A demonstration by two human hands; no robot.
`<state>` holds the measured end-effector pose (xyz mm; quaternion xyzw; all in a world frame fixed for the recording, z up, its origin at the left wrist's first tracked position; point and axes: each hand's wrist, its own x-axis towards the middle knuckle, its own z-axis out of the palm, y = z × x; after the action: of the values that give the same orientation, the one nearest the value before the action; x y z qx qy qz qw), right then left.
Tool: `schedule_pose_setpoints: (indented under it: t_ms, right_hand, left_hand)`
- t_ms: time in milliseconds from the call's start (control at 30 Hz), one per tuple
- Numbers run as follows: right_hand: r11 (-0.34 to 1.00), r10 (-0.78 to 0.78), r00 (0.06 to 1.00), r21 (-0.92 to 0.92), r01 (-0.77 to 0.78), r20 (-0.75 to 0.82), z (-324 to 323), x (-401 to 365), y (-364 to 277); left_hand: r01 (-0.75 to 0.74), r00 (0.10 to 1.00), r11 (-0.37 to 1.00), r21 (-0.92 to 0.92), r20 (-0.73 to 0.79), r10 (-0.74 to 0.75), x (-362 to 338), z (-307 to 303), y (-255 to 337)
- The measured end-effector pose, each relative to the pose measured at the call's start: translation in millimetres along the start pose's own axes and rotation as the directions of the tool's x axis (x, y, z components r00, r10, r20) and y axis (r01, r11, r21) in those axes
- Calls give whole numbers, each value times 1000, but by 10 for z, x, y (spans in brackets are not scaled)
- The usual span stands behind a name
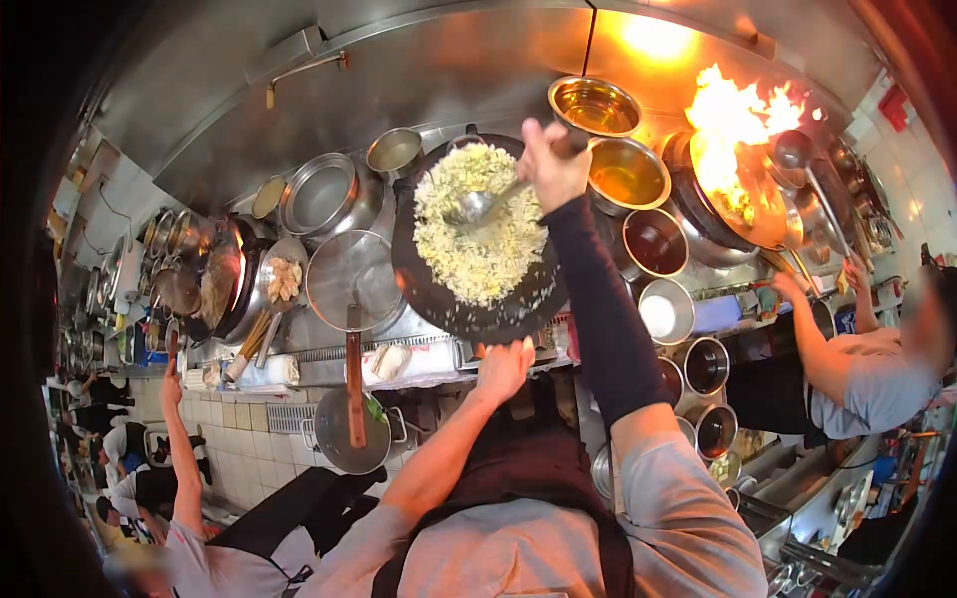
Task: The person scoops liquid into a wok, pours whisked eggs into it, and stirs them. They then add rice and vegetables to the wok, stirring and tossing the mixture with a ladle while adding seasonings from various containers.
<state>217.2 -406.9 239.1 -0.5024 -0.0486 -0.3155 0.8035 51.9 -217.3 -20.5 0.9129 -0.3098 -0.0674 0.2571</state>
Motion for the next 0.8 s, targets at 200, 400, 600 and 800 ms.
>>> schedule_pose_setpoints:
  t_ms: [200,400,600,800]
  right_hand:
    - [975,18,999,-223,-9,37,374,-455,-709]
    - [988,-75,997,-140,69,-36,-77,-492,232]
    - [998,55,995,8,-54,-85,291,-385,-798]
    - [997,-17,968,-74,-2,-250,-234,-455,480]
  left_hand:
    - [-26,999,989,-143,-29,22,118,-1506,339]
    - [-50,999,997,-58,-1,50,-59,-292,-84]
    - [-52,999,994,-101,5,53,-401,-1274,406]
    - [29,998,998,-62,-45,-32,352,-642,-72]
